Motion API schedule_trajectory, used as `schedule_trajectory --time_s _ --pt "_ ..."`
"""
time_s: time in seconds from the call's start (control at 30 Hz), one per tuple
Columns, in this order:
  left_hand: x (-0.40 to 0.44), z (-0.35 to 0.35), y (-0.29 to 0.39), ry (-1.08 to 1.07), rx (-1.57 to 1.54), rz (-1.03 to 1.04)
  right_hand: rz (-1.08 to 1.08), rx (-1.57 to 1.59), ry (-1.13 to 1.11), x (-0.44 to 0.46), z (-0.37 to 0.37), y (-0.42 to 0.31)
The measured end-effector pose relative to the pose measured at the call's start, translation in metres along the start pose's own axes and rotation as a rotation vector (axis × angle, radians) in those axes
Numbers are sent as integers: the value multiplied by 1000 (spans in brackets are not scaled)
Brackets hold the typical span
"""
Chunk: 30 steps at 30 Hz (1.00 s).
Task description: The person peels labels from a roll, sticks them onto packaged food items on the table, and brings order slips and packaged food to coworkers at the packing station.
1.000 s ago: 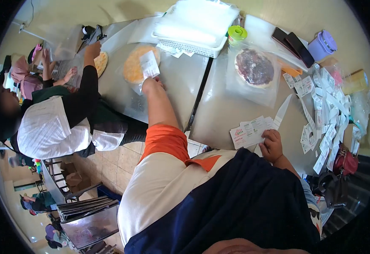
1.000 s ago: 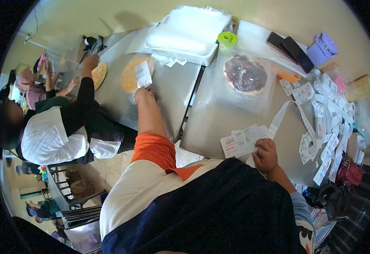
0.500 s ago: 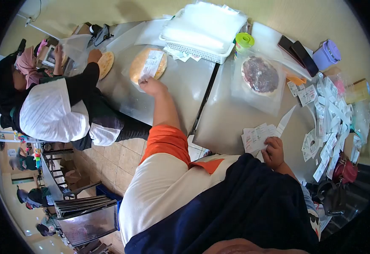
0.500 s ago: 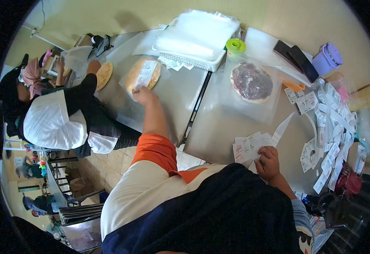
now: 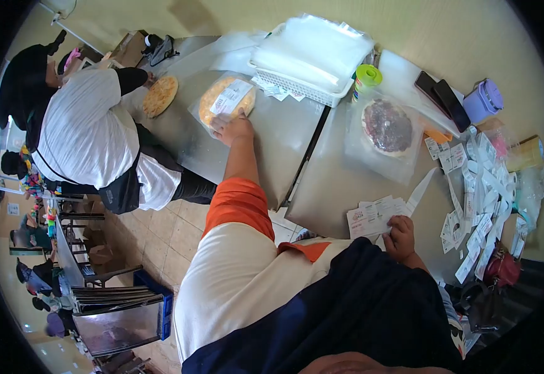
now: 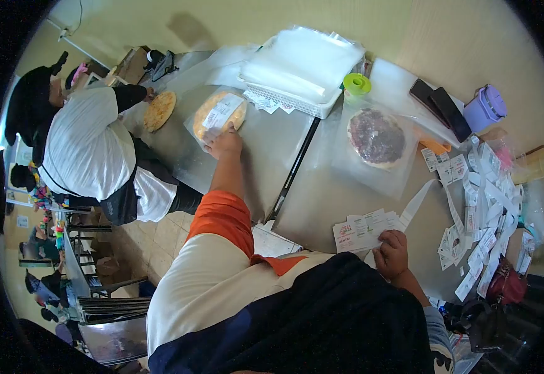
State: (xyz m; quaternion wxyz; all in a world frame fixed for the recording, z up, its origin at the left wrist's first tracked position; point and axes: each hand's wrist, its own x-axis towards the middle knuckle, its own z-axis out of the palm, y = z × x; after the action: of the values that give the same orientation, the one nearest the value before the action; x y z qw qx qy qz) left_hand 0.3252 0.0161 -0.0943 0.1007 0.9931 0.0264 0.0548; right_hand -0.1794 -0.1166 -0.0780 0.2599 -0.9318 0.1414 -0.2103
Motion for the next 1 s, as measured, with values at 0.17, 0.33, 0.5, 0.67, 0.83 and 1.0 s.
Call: schedule_trajectory --time_s 0.17,0.33,0.5,0.67,0.83,1.0 --pt "-21 -13 9 -118 63 252 12 -7 -10 -3 2 3" --pt "-1 0 3 -46 56 270 2 -9 -12 -3 2 3" --pt "15 6 -14 8 10 215 23 -6 -19 -3 2 2" --pt "-56 -43 -36 -72 -146 430 -7 10 2 -2 1 3" --pt "-13 -17 -66 190 -611 -370 -19 11 -9 -2 1 2" --pt "38 3 -82 -503 -1494 -771 -13 -31 -8 -3 1 -3"
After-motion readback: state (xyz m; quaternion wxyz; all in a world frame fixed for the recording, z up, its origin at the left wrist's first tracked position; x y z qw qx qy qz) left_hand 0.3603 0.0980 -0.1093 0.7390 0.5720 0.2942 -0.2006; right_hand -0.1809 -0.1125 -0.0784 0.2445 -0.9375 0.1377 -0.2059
